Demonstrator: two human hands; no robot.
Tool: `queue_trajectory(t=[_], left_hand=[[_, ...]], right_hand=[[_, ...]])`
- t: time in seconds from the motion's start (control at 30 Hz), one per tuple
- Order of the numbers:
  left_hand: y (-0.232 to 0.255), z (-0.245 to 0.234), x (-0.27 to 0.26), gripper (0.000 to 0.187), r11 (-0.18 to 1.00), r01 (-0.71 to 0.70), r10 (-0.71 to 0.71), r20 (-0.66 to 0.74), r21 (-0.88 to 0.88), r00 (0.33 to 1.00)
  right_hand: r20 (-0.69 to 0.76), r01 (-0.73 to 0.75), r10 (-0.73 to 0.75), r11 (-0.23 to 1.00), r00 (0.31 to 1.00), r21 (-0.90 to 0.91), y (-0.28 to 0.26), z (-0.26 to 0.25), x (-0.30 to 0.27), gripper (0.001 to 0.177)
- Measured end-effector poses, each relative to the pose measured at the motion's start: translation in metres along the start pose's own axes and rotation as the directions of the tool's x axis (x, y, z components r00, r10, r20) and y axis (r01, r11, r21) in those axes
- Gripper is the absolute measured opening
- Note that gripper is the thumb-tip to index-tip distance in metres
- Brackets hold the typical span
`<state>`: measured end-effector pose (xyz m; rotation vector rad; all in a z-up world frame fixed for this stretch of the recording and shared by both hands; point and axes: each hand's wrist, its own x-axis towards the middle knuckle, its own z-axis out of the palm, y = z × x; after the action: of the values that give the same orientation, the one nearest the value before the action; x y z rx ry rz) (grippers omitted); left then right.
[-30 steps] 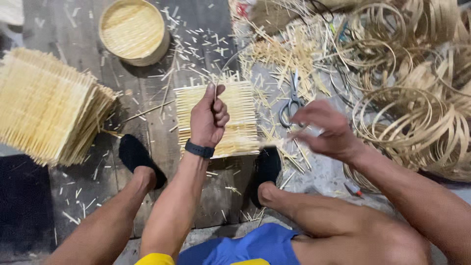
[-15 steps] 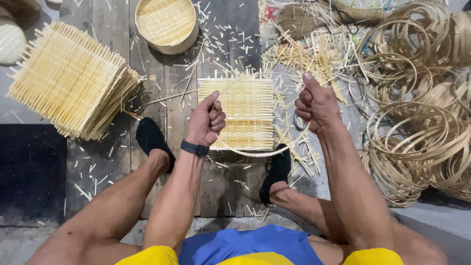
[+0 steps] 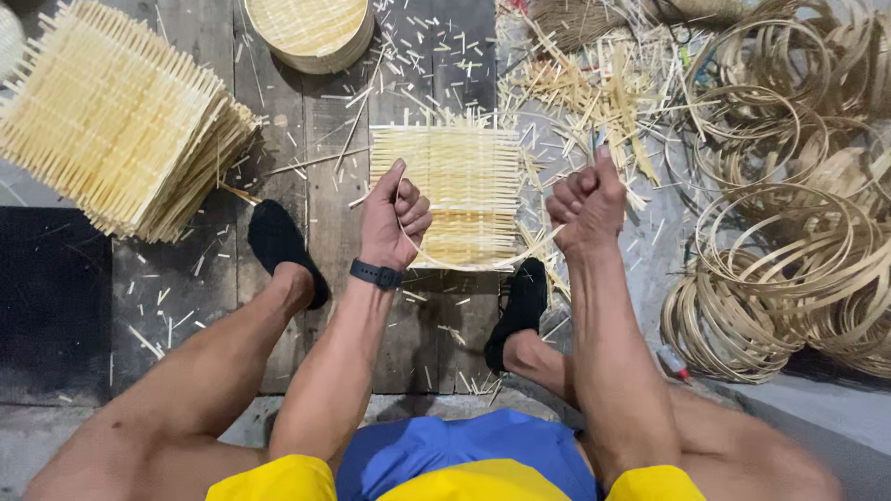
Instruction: The person places a circular wooden mold on a square woven mat, then uses shears to trim the excess matting around the mold's edge. The person repeats this process for multiple mats, stacking the finished circular bases.
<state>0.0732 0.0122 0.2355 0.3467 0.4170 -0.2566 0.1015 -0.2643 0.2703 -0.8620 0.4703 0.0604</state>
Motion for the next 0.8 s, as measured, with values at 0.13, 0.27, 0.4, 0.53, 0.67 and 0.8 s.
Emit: queue_trajectory(t=[0.13,0.27,0.4,0.53,0.67,0.8], left_hand=[[0.009,0.009,-0.004,0.043,1.000,-0.014,0.014,0.013,-0.003,1.000],[0.005,0.031,-0.014,0.040,0.916,-0.345,0.320,0.144,0.206,0.936],[-0.042,0.060,-0.029,0.009,0.203,-0.520,0.258,0.467,0.830,0.846],[-0.029,0.061,-0.034,0.013,-0.466,-0.624,0.521,0.764,0.628,0.380],[0.029,0.039,-0.006,0.028,0.332,-0.376,0.542,0.152,0.865,0.827],[0.046,0.012,0.010,0.034,0.889,0.031,0.059,-0.181,0.457,0.982]], right_hand=[[0.089,0.080,-0.056,0.954,0.994,-0.288,-0.004,-0.002,0.002,0.049],[0.561,0.760,-0.545,0.250,0.623,-0.600,-0.002,0.017,-0.011,0.062],[0.294,0.466,-0.362,0.713,0.884,-0.523,0.018,0.042,-0.028,0.058],[0.210,0.136,-0.065,0.930,0.976,-0.341,0.010,0.040,-0.024,0.052],[0.245,-0.169,0.205,0.972,0.948,-0.162,-0.011,0.009,-0.005,0.046],[0.199,-0.222,0.268,0.948,0.943,-0.227,0.003,0.000,0.007,0.047]])
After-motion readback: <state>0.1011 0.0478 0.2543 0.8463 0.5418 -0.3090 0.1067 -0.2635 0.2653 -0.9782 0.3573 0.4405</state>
